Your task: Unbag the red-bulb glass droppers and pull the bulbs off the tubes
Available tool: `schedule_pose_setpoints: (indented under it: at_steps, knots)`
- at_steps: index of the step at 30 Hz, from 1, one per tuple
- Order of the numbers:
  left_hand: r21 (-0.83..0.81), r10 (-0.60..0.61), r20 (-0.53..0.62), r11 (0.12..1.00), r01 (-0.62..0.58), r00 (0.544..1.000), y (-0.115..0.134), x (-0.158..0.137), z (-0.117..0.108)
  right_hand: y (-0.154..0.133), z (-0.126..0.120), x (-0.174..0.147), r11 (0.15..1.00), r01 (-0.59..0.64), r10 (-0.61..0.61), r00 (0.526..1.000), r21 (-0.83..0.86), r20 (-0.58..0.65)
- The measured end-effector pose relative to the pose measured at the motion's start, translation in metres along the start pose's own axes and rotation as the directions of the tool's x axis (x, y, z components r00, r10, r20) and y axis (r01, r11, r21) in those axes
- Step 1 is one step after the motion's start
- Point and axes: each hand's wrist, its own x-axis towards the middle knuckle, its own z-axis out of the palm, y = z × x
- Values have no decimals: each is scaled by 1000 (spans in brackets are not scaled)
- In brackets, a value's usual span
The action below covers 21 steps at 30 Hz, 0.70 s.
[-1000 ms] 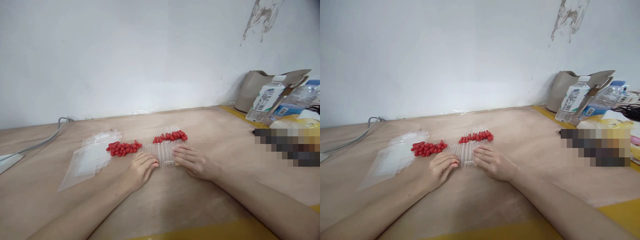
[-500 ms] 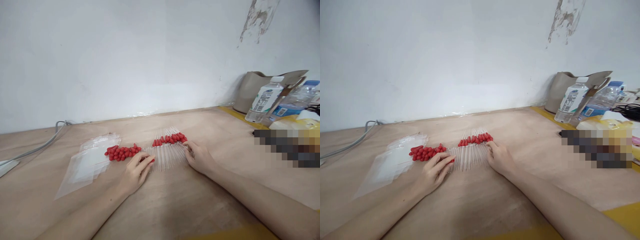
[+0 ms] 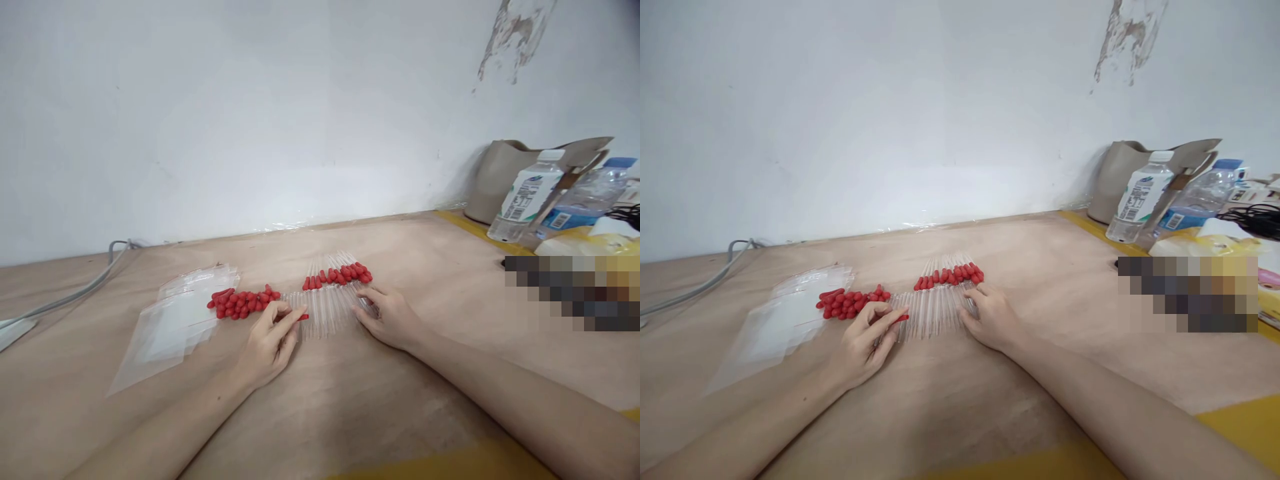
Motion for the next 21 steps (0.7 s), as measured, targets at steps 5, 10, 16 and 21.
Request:
schedule_pose_setpoints:
  at_steps: [5,10,16,21]
  knots:
    - [-7,-86,40,996,87,995,-1,-5,2,1,0,0,999,-35,35,998,7,-51]
    - [25,-93,7,995,93,996,-4,-4,3,3,0,1,996,-91,89,991,-14,-95]
    - [267,-207,-84,938,222,975,-34,22,-33,3,0,3,989,-142,138,987,-44,-81]
    - [401,-328,34,870,288,944,-59,34,-59,4,0,4,987,-138,132,988,-78,-79]
